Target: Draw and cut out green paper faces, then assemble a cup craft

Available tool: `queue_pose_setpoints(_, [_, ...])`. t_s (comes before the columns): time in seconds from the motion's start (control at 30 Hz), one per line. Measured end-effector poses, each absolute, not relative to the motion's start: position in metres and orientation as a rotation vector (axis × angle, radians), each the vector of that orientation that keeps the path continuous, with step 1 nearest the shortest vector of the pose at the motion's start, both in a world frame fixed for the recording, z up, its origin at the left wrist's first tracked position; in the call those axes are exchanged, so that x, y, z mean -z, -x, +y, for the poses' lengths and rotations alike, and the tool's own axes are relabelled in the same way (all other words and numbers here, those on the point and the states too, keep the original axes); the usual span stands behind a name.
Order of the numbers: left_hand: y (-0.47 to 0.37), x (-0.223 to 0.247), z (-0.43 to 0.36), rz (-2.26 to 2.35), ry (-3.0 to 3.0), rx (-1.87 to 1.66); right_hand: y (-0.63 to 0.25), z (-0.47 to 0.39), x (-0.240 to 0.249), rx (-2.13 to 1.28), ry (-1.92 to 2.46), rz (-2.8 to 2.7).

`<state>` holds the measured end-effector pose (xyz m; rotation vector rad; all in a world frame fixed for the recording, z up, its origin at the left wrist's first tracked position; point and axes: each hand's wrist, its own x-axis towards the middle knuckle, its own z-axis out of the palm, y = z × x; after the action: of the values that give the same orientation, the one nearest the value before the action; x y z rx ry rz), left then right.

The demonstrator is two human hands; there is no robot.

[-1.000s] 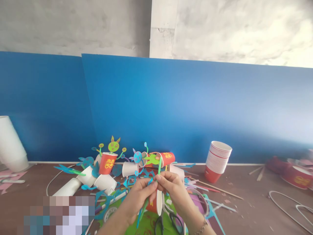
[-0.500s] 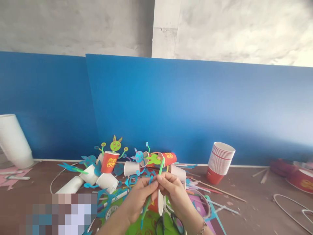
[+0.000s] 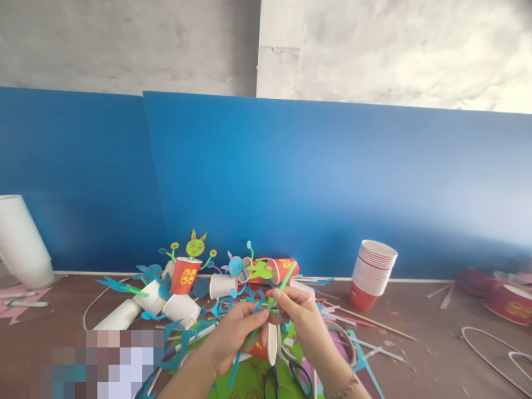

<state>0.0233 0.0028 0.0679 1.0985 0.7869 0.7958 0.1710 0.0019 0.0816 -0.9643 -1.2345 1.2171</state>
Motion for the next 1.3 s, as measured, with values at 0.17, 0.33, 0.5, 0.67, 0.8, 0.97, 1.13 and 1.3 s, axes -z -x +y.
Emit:
queue_pose_setpoints(0.17, [-0.024,-0.061,0.005,0.784,-1.110,-0.834,-0.170,0.003,-0.081,-1.212,0.977,-1.256])
queue_pose_setpoints(0.33, [-0.027,-0.057,0.005,0.770,-1.148,-0.815,-0.163,0.003,-0.071,-1.252,0.985,-1.234])
queue_pose_setpoints(0.5, [-0.028,-0.059,0.002,0.759,-1.132,-0.827,-0.156,0.000,-0.069,-1.206,0.981,-1.172])
queue_pose_setpoints(0.67, [-0.028,-0.065,-0.003,0.774,-1.000,-0.854,-0.155,-0.002,-0.075,-1.191,0.938,-1.162])
queue_pose_setpoints(0.8, [-0.029,-0.068,-0.005,0.772,-0.965,-0.869,-0.154,-0.003,-0.073,-1.233,0.892,-1.122])
queue_pose_setpoints(0.97, [-0.030,-0.067,-0.005,0.770,-0.958,-0.895,-0.149,-0.003,-0.068,-1.389,0.771,-1.081])
queue_pose_setpoints(1.13, [-0.031,-0.063,-0.004,0.765,-0.957,-0.904,-0.147,-0.005,-0.067,-1.369,0.760,-1.077])
queue_pose_setpoints(1.3, [-0.031,-0.060,-0.001,0.733,-1.006,-0.885,-0.145,-0.005,-0.066,-1.397,0.761,-1.047])
